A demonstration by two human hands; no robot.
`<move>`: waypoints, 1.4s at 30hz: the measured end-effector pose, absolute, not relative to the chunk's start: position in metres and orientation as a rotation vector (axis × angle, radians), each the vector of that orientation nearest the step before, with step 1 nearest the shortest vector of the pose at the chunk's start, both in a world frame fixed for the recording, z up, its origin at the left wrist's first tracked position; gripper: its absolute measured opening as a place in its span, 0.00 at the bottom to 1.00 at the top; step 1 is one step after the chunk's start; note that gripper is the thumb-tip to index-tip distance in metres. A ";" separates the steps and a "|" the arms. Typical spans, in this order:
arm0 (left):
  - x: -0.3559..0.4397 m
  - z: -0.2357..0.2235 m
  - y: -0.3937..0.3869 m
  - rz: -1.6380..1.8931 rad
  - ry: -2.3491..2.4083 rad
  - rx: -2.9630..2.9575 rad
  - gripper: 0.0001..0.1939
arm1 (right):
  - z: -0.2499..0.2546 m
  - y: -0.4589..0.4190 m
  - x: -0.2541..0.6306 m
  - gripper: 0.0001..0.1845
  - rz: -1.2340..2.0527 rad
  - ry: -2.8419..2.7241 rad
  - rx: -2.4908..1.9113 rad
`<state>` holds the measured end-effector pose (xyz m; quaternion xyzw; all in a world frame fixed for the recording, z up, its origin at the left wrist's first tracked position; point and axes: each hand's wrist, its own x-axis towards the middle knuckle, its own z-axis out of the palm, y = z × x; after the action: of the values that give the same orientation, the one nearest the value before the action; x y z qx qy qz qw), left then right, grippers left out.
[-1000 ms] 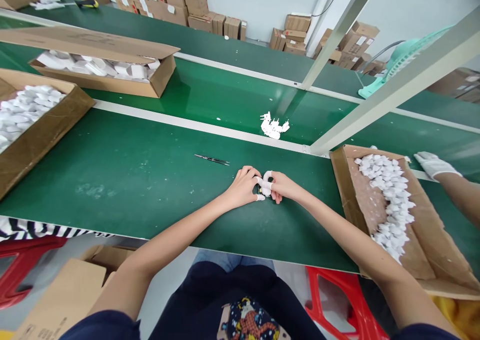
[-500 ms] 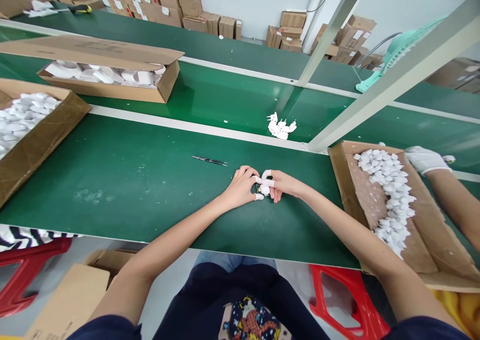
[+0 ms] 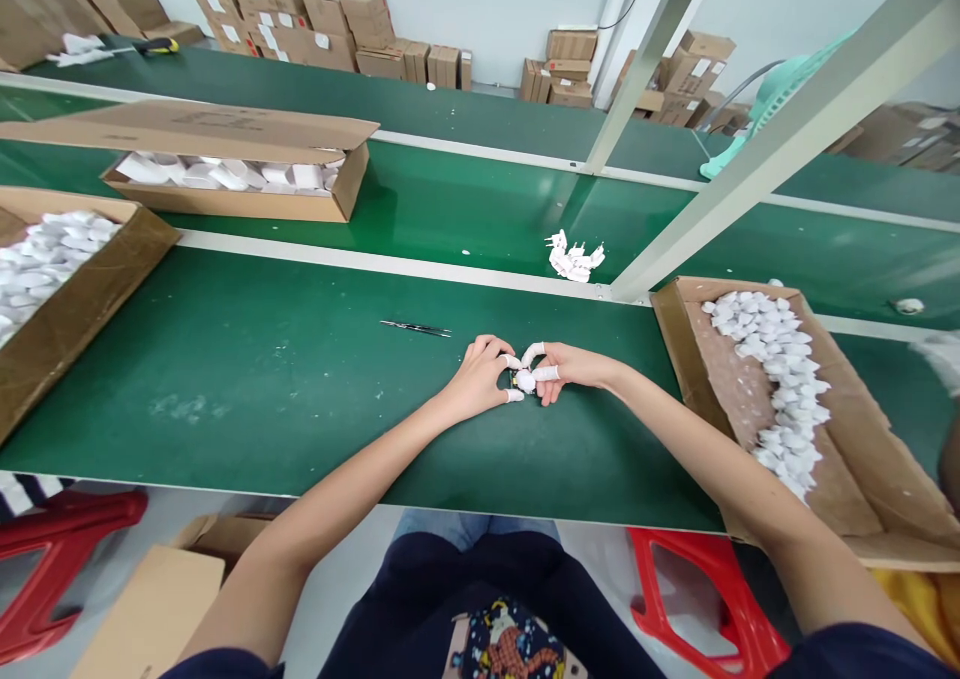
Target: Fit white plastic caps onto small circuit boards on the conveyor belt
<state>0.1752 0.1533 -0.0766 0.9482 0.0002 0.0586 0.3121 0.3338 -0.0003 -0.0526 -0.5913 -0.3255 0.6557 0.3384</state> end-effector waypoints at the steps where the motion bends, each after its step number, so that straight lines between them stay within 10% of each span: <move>1: 0.175 -0.076 0.154 0.151 -0.005 2.506 0.20 | -0.052 -0.001 0.334 0.22 1.693 -0.842 -1.559; 42: 0.173 -0.080 0.153 0.199 -0.042 2.515 0.20 | -0.043 0.014 0.290 0.07 1.126 -1.135 -2.328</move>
<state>0.1725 0.1534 -0.0796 0.9495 -0.0160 0.0752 0.3041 0.2904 0.0144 -0.0434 -0.8139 -0.3969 0.3937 0.1582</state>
